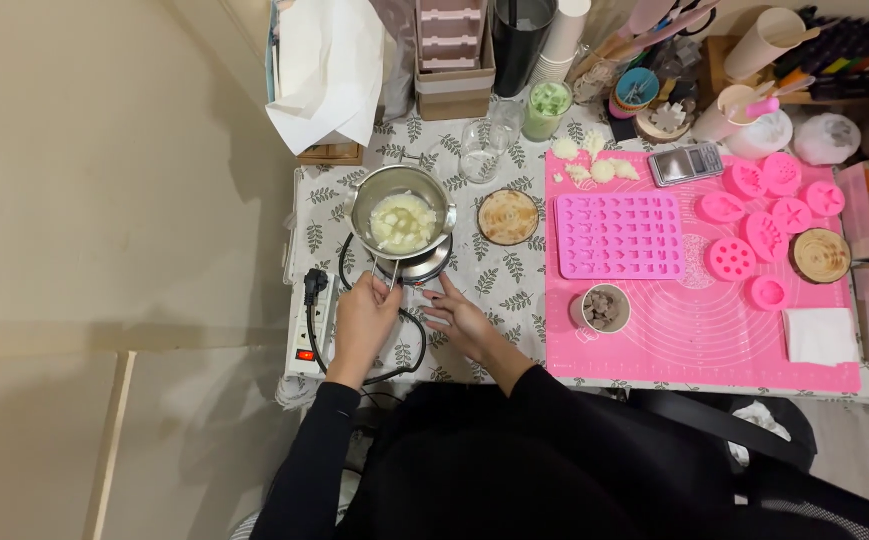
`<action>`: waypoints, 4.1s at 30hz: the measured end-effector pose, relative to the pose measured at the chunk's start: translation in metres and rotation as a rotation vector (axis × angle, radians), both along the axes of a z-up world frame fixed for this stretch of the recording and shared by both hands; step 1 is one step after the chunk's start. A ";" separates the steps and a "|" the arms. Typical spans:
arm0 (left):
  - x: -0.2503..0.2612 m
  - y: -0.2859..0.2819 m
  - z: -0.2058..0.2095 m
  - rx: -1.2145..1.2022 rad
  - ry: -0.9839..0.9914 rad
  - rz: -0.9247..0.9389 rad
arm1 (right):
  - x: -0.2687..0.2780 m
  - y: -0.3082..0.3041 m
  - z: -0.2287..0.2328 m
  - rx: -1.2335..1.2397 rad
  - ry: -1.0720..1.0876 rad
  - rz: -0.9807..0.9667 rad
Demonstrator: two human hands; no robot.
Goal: Making decorative candles by melting wax, using silicone molds, and decorating with small wax elements.
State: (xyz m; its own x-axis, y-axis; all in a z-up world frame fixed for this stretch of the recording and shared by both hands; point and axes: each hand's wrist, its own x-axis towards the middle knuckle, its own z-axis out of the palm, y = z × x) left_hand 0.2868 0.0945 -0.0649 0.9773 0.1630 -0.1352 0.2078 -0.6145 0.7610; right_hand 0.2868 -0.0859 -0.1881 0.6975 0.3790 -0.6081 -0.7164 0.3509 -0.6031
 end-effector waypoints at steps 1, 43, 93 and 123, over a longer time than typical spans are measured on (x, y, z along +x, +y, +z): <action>0.001 0.001 0.002 -0.001 0.020 -0.002 | 0.001 0.000 0.006 0.014 0.027 -0.016; -0.066 0.031 0.062 -0.038 -0.168 0.095 | -0.003 -0.040 -0.008 -1.268 -0.868 -0.308; -0.002 0.018 0.091 0.025 -0.138 0.012 | 0.101 -0.043 -0.001 -1.620 -1.247 -0.157; -0.015 0.010 0.052 0.323 -0.002 -0.055 | 0.064 0.013 0.176 -1.436 -1.115 0.016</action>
State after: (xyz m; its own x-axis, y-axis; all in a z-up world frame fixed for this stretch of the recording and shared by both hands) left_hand 0.2716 0.1048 -0.0126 0.9860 0.1443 -0.0836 0.1667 -0.8344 0.5254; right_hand 0.3507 -0.0724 -0.0121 0.9631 0.0498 0.2646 0.1915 -0.8175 -0.5431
